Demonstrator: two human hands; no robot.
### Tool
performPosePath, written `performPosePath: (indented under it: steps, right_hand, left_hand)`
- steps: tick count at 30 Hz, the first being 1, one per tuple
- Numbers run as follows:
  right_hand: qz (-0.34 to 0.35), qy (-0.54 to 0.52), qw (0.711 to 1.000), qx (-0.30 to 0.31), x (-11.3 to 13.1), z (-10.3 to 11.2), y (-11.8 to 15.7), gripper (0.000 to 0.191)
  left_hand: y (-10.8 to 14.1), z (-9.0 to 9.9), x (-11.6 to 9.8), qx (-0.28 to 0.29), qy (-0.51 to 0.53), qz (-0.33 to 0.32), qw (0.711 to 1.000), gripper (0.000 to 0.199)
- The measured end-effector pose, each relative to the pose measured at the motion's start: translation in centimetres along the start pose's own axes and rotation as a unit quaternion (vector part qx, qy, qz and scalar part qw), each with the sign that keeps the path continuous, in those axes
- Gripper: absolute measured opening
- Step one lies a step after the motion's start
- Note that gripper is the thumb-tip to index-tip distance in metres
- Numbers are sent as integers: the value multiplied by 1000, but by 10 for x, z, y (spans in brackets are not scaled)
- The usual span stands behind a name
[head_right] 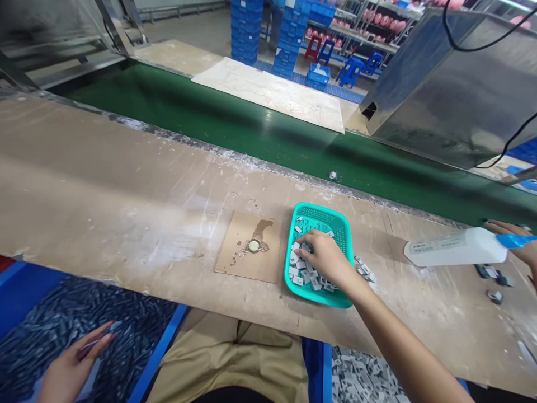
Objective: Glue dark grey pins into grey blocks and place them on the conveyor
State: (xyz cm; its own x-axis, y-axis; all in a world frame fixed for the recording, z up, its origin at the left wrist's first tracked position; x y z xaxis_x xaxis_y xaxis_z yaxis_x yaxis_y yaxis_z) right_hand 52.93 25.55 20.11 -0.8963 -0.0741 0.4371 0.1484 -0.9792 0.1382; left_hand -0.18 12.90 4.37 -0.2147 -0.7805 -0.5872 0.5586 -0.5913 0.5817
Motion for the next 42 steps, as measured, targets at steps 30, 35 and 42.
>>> performPosePath:
  steps: [30,35,42]
  right_hand:
    - [207,-19,966,-154,94,-18,-13,24]
    - [230,38,962,-140,100,-23,-11,22]
    - [217,55,968,-115,100,-27,-11,25]
  left_hand:
    - [175,-136,-143,505,425,85,747,17]
    - [185,-149,-153,540,435,73,717,15]
    - [178,-149,-150,527,448,85,718,19]
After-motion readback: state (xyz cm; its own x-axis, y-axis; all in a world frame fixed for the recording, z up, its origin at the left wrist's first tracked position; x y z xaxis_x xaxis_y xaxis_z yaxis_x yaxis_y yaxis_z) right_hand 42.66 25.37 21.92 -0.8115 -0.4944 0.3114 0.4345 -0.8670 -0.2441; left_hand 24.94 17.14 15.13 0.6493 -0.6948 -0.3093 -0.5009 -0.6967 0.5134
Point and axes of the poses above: each hand's wrist, its own y-axis away from the middle knuckle, its own z-axis out of the back of the hand, x = y × z, the point moved 8 cm from there along -y, towards the middle knuckle, and after that the axes turned 8 degrees about z, right-handed, at the moved point
